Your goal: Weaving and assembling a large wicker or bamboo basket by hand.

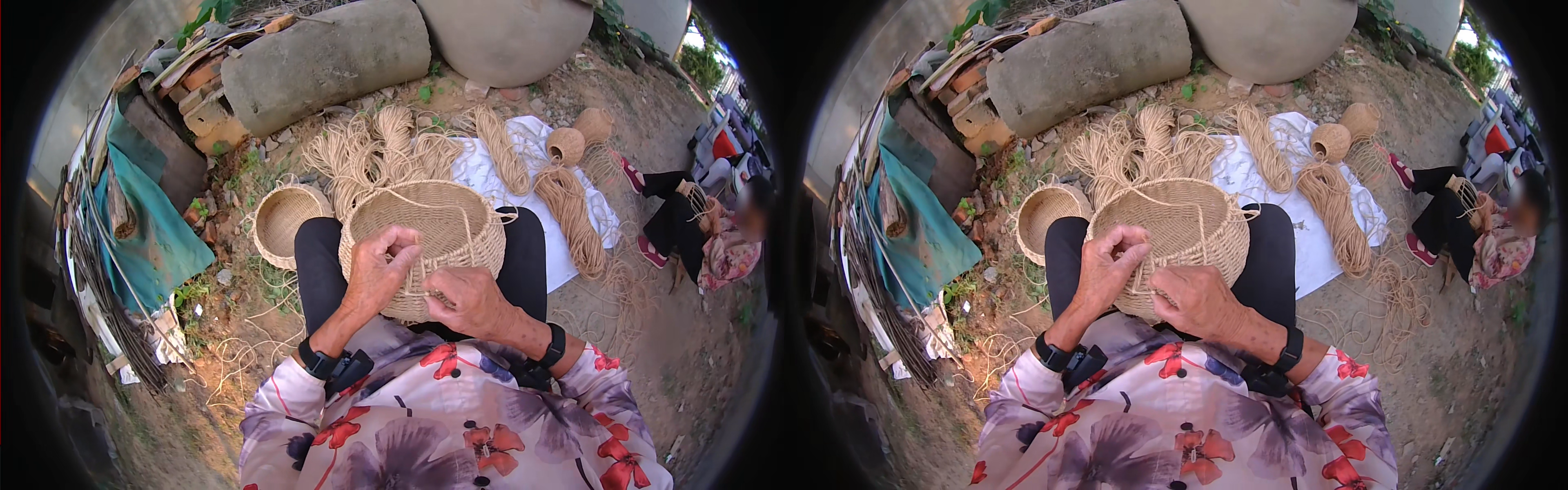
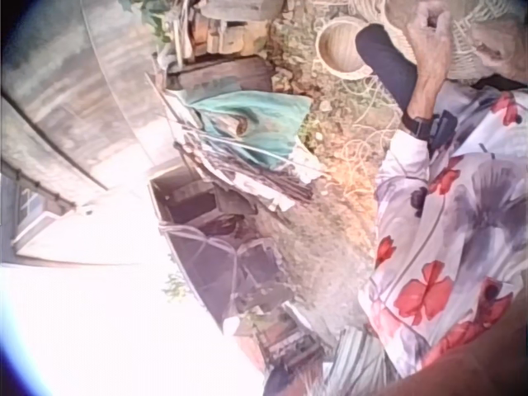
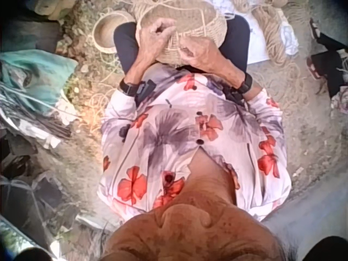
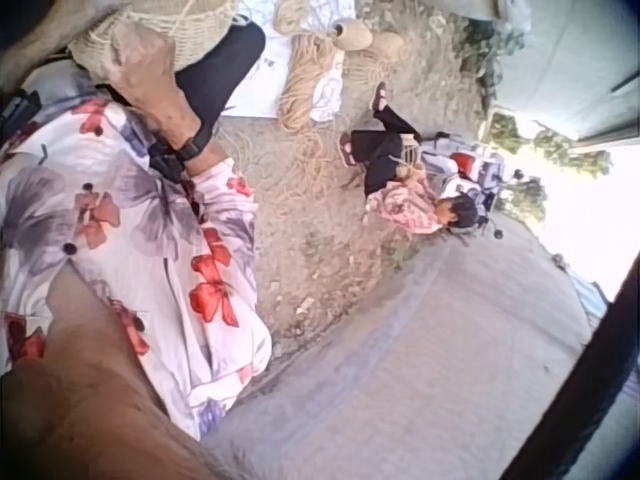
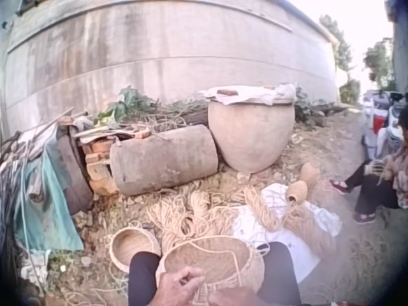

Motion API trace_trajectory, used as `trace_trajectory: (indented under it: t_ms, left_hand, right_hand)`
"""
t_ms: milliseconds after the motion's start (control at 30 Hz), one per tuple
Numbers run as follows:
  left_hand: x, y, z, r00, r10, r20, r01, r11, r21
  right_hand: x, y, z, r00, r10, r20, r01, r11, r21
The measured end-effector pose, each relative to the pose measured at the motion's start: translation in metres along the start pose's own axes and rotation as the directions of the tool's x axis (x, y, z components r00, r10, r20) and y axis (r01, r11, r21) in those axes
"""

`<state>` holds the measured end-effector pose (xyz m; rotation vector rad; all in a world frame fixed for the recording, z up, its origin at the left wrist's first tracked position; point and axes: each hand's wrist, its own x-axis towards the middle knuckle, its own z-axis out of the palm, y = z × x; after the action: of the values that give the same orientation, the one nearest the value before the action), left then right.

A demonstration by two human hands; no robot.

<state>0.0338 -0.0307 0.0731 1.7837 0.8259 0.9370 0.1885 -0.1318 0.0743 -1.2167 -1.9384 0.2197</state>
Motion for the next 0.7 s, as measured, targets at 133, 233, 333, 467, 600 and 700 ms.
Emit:
trace_trajectory:
  t_ms: [133,233,333,467,600,700]
  left_hand:
    - [-0.01,0.009,-0.005,0.981,0.125,-0.15,-0.109,0.988,0.108]
    - [-0.025,0.014,-0.017,0.9,0.436,0.007,-0.419,0.859,0.294]
    - [-0.04,0.012,-0.013,0.874,0.468,0.131,-0.484,0.813,0.325]
    - [-0.04,0.006,-0.008,0.874,0.456,0.165,-0.484,0.8,0.353]
    - [-0.041,0.006,-0.006,0.863,0.484,0.144,-0.504,0.809,0.303]
    - [-0.04,0.004,-0.006,0.852,0.503,0.144,-0.521,0.794,0.313]
  right_hand:
    - [0.003,-0.001,-0.007,0.999,0.017,0.039,-0.017,1.0,0.003]
    - [0.004,-0.002,-0.012,0.994,0.044,0.098,-0.046,0.999,0.023]
    - [0.009,-0.006,-0.018,0.988,0.062,0.141,-0.068,0.997,0.037]
    - [0.005,-0.016,-0.032,0.931,0.297,0.211,-0.316,0.947,0.063]
    - [-0.007,-0.02,-0.031,0.961,0.251,0.116,-0.259,0.964,0.063]
    - [-0.01,-0.02,-0.031,0.943,0.294,0.157,-0.321,0.928,0.187]
